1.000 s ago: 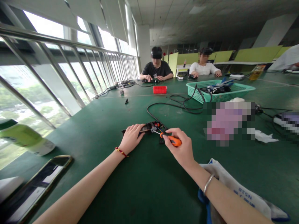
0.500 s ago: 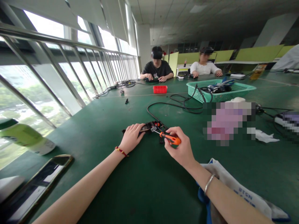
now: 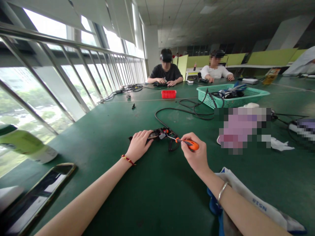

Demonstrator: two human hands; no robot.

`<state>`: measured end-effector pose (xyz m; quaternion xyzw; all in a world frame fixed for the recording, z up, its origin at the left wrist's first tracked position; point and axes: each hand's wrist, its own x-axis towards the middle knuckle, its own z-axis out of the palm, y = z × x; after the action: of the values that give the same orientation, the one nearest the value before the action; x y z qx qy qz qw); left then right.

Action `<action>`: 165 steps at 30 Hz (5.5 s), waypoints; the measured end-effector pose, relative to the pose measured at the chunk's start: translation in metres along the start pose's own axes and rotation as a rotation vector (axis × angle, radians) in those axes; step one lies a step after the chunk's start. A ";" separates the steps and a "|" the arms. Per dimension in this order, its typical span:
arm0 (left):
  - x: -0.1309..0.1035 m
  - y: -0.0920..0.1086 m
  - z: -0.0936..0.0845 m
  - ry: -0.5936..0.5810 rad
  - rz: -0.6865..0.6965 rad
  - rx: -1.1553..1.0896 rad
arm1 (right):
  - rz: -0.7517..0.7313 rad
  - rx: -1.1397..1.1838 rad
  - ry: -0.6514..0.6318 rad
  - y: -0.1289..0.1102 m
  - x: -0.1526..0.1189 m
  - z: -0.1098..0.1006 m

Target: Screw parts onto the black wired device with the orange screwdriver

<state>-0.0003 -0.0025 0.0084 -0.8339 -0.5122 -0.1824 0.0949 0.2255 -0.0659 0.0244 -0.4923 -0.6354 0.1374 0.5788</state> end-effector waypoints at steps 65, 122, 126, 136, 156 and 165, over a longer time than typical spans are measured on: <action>0.001 0.001 0.001 0.002 -0.006 -0.011 | -0.013 -0.113 0.034 0.000 0.001 0.000; 0.001 -0.001 0.002 0.007 -0.011 0.008 | -0.093 -0.085 0.152 0.012 0.003 0.002; 0.001 0.000 0.002 0.002 -0.010 0.012 | -0.061 -0.118 0.101 0.011 0.002 0.002; 0.001 0.000 0.000 -0.009 -0.011 0.005 | 0.020 -0.101 0.109 0.010 0.003 0.003; 0.001 0.000 0.002 0.006 -0.003 0.013 | -0.030 -0.014 0.168 0.017 0.003 0.000; 0.001 -0.001 0.001 0.003 -0.006 -0.007 | -0.089 -0.046 0.214 0.012 0.005 0.001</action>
<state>-0.0002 -0.0014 0.0075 -0.8323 -0.5140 -0.1858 0.0922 0.2311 -0.0562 0.0179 -0.4888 -0.5943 0.0437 0.6372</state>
